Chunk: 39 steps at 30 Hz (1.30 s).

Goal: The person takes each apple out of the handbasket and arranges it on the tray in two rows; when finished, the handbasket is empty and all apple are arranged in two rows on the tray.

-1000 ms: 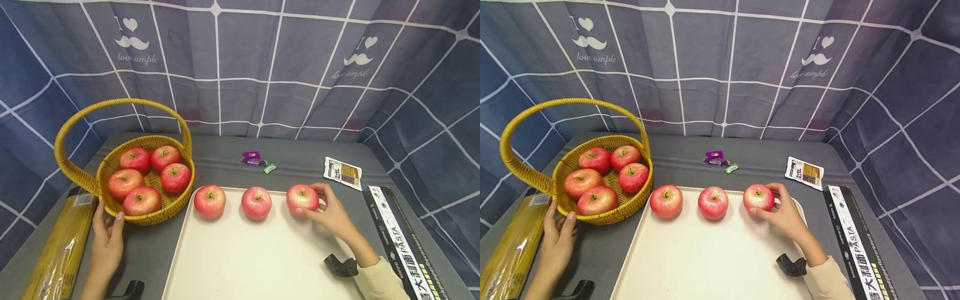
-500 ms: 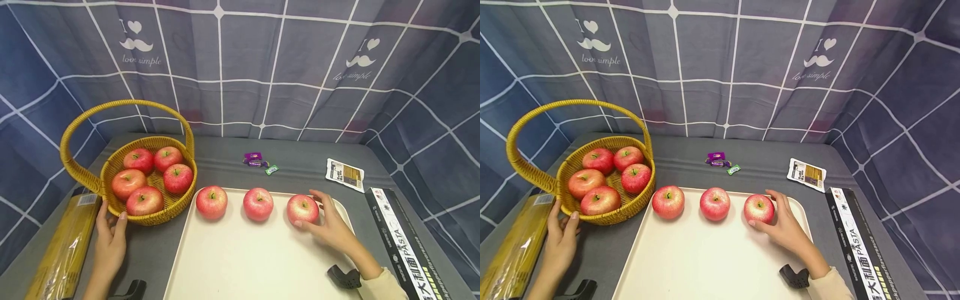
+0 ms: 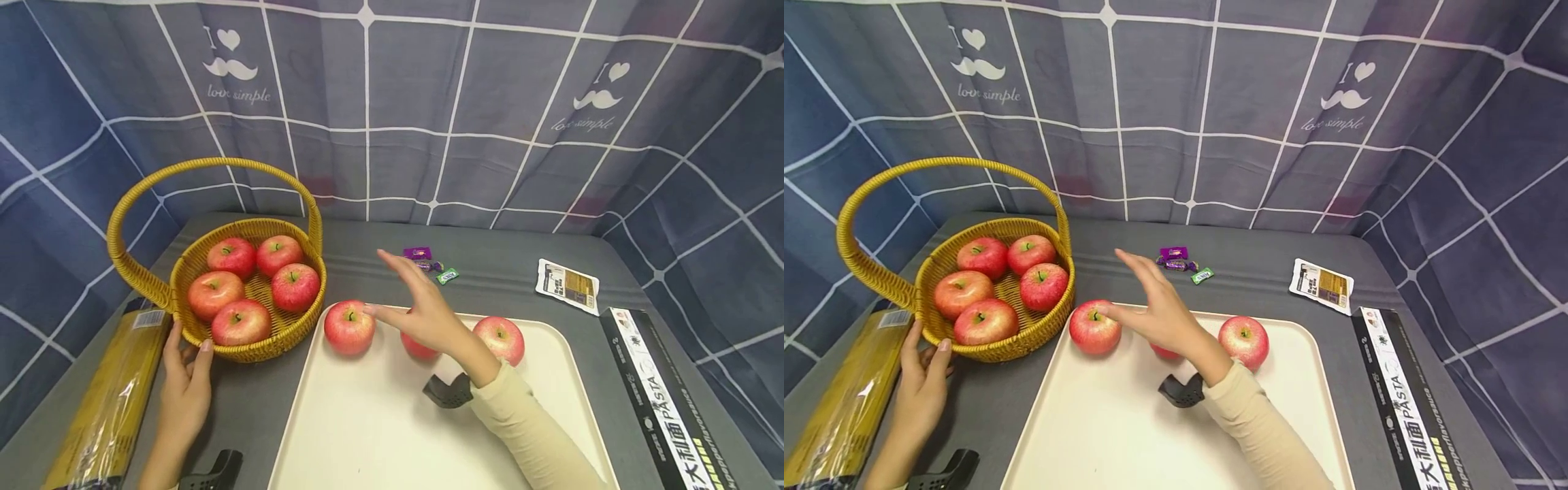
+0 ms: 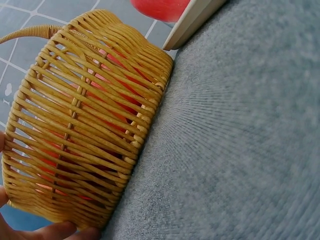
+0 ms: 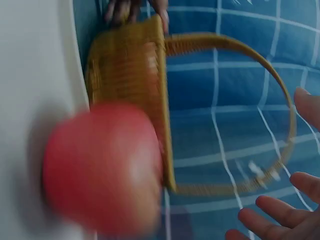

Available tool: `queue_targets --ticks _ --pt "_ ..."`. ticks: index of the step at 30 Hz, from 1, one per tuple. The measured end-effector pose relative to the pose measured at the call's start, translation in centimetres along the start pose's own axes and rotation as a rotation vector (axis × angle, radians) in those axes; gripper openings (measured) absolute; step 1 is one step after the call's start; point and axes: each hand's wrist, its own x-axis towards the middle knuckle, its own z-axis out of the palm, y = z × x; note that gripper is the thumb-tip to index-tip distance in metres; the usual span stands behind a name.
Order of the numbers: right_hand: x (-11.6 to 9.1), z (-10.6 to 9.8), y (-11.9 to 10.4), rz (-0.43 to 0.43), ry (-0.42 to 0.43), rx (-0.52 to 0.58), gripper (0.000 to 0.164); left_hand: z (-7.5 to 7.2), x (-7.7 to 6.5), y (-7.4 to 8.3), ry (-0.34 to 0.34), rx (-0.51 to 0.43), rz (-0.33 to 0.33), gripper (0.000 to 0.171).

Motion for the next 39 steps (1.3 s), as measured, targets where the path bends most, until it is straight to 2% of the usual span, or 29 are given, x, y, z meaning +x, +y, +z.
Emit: queue_targets --ticks 5,9,15,20,25,28,31,35,39 --pt "3.3 6.4 -2.4 -0.12 -0.107 0.021 0.073 -0.2 0.1 0.1 0.017 -0.014 0.017 0.061" --pt "4.7 11.2 -4.2 -0.17 -0.19 -0.039 0.07 -0.3 0.2 0.1 -0.01 -0.001 0.018 0.063" --pt "6.4 15.2 -6.0 -0.222 -0.189 -0.186 0.068 -0.3 0.2 0.4 -0.031 0.003 0.028 0.063" --pt "7.6 16.6 -6.4 -0.202 -0.227 -0.304 0.076 -0.2 0.0 0.3 -0.035 0.022 0.032 0.063" --pt "8.4 16.6 -6.4 -0.185 -0.351 -0.297 0.088 -0.2 -0.1 0.3 -0.025 0.013 0.035 0.063" --pt "8.8 16.3 -6.4 -0.17 -0.439 -0.29 0.085 -0.2 -0.1 0.2 -0.025 0.025 0.031 0.063" --pt "9.1 16.1 -6.4 -0.158 -0.489 -0.321 0.077 -0.2 -0.1 0.2 -0.03 0.027 0.027 0.063" --pt "9.3 16.4 -6.4 -0.148 -0.491 -0.381 0.066 -0.2 -0.2 0.3 -0.023 0.021 0.018 0.062" --pt "9.3 16.7 -6.3 -0.138 -0.444 -0.409 0.058 -0.2 -0.1 0.2 -0.022 0.038 0.018 0.063"
